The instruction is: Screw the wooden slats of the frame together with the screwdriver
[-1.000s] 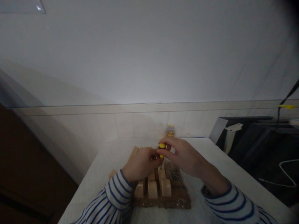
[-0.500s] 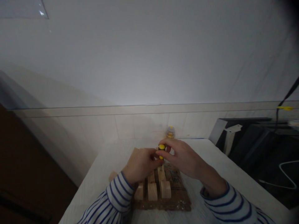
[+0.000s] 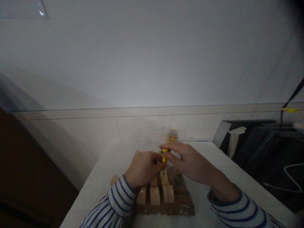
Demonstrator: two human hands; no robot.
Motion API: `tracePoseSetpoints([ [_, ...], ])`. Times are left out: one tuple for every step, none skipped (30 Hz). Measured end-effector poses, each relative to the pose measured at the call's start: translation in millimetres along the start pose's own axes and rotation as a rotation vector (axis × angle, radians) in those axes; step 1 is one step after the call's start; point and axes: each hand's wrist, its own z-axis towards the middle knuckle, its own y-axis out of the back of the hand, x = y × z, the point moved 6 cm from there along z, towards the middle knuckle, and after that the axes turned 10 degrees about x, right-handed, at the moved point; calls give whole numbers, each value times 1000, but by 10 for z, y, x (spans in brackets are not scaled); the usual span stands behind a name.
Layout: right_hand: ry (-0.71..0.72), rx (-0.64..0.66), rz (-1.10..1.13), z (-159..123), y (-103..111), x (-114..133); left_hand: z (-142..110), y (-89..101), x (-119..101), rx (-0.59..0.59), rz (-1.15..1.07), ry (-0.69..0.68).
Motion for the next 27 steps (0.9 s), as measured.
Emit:
tracePoseSetpoints([
  [7, -2, -7, 6, -6, -3, -1, 2, -10, 1, 5, -6],
  [15, -9, -14, 11, -9, -6, -3, 5, -20, 3, 12, -12],
  [23, -16, -22, 15, -11, -7, -7, 9, -30, 5, 18, -17],
  [28, -20, -29, 19, -13, -8, -11, 13, -38, 7, 24, -20],
  [28, -24, -36, 23, -14, -9, -15, 17, -44, 10, 29, -21],
  [26, -25, -41, 26, -14, -10, -18, 21, -48, 13, 33, -20],
  [22, -27, -47, 29, -13, -11, -21, 25, -51, 13, 38, -18],
  [18, -28, -53, 31, -10, -12, -23, 29, -55, 15, 44, -17],
  [14, -33, -59, 32, -5, -12, -24, 30, -60, 19, 50, -18],
  [11, -36, -65, 33, -1, -12, -25, 31, -66, 24, 54, -21],
  [8, -39, -70, 33, 3, -12, -24, 32, -73, 27, 56, -23],
  [5, -40, -74, 34, 5, -14, -23, 33, -80, 30, 56, -26],
  [2, -38, -76, 35, 4, -17, -22, 33, -88, 35, 53, -29],
  [0, -35, -78, 36, 2, -21, -21, 33, -95, 39, 49, -33],
  [0, -33, -80, 37, -1, -24, -21, 34, -101, 41, 45, -37],
  [1, -32, -83, 38, -4, -27, -21, 33, -106, 45, 43, -40],
  [3, -35, -86, 39, -6, -30, -21, 31, -111, 51, 40, -45],
  [4, -37, -88, 39, -7, -32, -22, 29, -115, 56, 40, -49],
  [5, -41, -89, 38, -7, -35, -23, 29, -119, 60, 39, -53],
  [4, -44, -88, 37, -7, -37, -25, 28, -123, 61, 38, -58],
  [1, -43, -85, 36, -8, -40, -26, 29, -127, 62, 36, -62],
  [-2, -41, -82, 35, -9, -42, -28, 30, -133, 63, 33, -67],
  [-4, -38, -79, 34, -9, -43, -29, 33, -139, 62, 29, -69],
  [-7, -33, -76, 34, -10, -43, -29, 35, -145, 63, 24, -71],
  [-11, -30, -75, 34, -11, -44, -29, 36, -151, 67, 17, -70],
  [-14, -27, -74, 36, -11, -45, -28, 38, -157, 72, 10, -68],
  [-15, -26, -72, 38, -12, -45, -27, 38, -162, 79, 4, -67],
])
